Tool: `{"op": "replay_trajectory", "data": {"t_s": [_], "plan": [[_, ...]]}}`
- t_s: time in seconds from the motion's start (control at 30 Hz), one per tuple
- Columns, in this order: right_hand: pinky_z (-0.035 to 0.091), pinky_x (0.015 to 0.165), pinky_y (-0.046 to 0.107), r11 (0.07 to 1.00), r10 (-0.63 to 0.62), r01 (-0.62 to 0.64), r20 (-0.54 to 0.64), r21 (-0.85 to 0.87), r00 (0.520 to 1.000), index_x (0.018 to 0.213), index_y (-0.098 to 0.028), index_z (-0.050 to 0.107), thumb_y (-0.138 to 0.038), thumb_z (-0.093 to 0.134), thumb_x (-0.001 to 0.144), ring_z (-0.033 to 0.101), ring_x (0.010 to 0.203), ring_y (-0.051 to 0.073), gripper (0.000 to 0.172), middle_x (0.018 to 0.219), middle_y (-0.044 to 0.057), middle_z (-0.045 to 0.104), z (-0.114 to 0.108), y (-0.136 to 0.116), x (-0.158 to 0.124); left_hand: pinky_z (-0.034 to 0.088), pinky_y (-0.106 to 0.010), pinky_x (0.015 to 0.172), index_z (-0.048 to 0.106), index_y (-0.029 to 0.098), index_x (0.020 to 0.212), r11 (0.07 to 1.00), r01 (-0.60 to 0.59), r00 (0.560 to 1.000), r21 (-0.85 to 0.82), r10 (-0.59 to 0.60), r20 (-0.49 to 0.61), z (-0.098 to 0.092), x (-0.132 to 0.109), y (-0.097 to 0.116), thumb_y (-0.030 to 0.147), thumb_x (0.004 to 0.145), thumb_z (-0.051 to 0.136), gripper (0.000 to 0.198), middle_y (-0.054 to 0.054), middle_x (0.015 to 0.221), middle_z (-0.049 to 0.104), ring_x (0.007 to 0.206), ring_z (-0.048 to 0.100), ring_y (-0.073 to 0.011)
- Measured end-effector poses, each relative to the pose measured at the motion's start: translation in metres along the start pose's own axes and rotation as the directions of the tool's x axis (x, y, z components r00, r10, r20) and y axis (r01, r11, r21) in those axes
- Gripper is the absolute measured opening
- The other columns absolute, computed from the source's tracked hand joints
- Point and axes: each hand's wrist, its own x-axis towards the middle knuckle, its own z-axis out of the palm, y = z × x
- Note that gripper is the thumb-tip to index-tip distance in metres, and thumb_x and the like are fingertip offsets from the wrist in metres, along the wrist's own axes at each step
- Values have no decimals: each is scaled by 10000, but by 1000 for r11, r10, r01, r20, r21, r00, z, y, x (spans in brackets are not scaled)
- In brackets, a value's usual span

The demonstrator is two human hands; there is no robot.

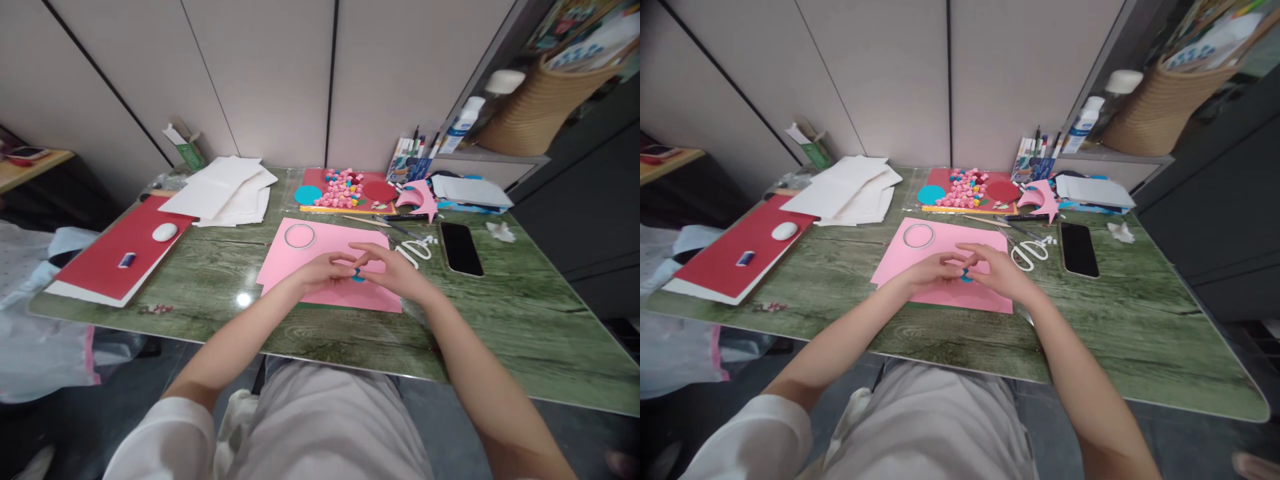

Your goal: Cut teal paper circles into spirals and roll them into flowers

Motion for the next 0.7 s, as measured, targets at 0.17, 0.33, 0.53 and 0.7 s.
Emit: {"op": "replay_trajectory", "data": {"t_s": [0.17,0.33,0.53,0.7], "plan": [[401,897,408,997,-19,15,-49,-76,999,1270,-296,396,-162,571,748,565,945,193,567,909,2,657,3,3,0,333,-229,608,576,146,971,995,-16,998,-95,11,-58,5,0,-2,199,560,758,453,-24,756,633,583,527,-62],[411,867,395,988,-47,36,-73,-149,996,1258,-294,417,-137,572,737,548,905,189,566,907,2,651,5,4,0,337,-221,617,575,139,963,979,-28,996,-201,12,-84,9,0,-4,132,537,760,465,-37,805,641,611,531,-57],[411,878,386,995,-13,7,-52,-102,999,1251,-273,424,-164,577,735,571,895,182,550,897,7,655,2,-2,0,335,-221,605,573,145,953,982,-21,997,-188,5,-81,8,1,-5,145,543,760,451,-26,774,635,592,523,-55],[391,922,383,1000,23,-23,19,-2,1000,1262,-266,413,-204,555,751,579,983,188,534,918,8,675,-4,-3,-2,330,-225,585,560,154,986,997,29,999,-70,-27,23,3,-1,0,179,544,762,487,-33,785,637,569,521,-57]]}}
